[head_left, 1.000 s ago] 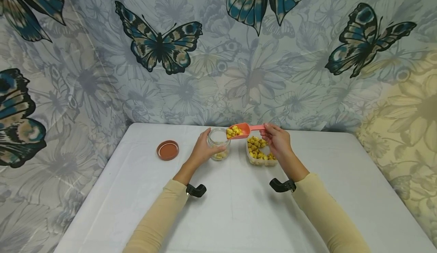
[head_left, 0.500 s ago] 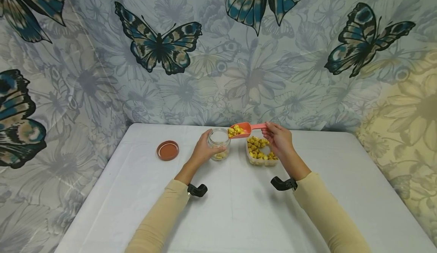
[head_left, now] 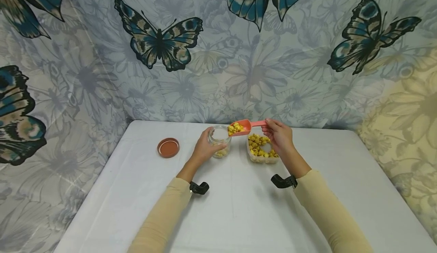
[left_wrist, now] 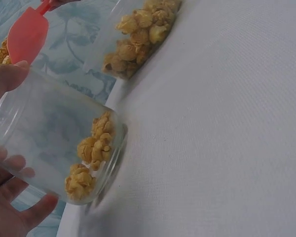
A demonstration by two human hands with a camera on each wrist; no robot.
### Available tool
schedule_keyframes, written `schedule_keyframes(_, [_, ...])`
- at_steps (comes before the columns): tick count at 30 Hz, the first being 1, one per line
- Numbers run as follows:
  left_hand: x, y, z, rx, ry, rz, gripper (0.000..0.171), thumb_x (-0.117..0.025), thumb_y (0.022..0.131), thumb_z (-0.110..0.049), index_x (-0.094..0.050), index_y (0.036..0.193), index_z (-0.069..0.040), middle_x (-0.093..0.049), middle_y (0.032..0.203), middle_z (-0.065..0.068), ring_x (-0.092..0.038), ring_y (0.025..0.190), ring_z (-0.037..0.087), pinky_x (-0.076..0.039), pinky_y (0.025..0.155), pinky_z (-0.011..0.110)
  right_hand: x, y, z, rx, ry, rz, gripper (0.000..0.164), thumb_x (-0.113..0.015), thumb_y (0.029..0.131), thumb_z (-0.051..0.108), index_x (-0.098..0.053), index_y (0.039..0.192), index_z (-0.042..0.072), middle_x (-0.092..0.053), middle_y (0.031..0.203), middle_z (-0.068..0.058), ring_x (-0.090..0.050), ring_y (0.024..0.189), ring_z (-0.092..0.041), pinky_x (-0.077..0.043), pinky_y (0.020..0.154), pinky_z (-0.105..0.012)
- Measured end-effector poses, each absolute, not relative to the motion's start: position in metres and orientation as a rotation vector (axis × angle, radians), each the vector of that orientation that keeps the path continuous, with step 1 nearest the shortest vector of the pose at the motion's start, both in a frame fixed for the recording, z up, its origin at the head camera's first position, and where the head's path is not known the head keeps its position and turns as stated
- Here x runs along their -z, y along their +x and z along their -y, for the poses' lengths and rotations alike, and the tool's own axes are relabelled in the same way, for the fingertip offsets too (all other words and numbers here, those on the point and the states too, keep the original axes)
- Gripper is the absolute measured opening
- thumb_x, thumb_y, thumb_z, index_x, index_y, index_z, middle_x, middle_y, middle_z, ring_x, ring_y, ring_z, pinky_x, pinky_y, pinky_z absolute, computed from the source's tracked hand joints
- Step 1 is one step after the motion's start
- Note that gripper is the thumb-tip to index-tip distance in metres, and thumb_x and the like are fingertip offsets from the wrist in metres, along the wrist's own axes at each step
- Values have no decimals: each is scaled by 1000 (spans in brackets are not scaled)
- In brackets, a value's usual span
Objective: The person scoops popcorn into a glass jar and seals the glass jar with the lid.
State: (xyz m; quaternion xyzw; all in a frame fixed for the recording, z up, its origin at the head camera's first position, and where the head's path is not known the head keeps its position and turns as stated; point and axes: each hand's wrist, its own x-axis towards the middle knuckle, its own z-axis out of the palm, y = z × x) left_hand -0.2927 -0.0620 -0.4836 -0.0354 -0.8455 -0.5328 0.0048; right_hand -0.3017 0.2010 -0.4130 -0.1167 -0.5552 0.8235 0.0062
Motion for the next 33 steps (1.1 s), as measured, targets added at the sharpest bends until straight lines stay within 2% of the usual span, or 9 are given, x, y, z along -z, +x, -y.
schedule_keyframes(14, [485,-288,62,1653,-92,2640,92,-83,75,-38,-35,148,-10,-40,151,14,-38,141,32,-32,115,52,404,-302,-198,-2527,-181,1804,14,-62,95,15,-62,105,5,-71,71,2,-66,60,-6,-55,59,-16])
schedule_keyframes(21, [485,-288,63,1657,-112,2630,92,-83,74,-36,-36,148,-9,-41,150,16,-38,140,34,-32,116,52,398,-305,-194,-2467,-111,1855,22,-65,93,18,-61,109,4,-71,73,3,-66,62,-7,-56,60,-18])
schedule_keyframes(33, [485,-293,62,1688,-137,2620,92,-82,75,-37,-34,148,-9,-40,150,15,-39,140,32,-32,116,52,388,-306,-186,-2363,20,1888,16,-69,90,20,-67,99,7,-71,72,2,-65,60,-9,-56,58,-20])
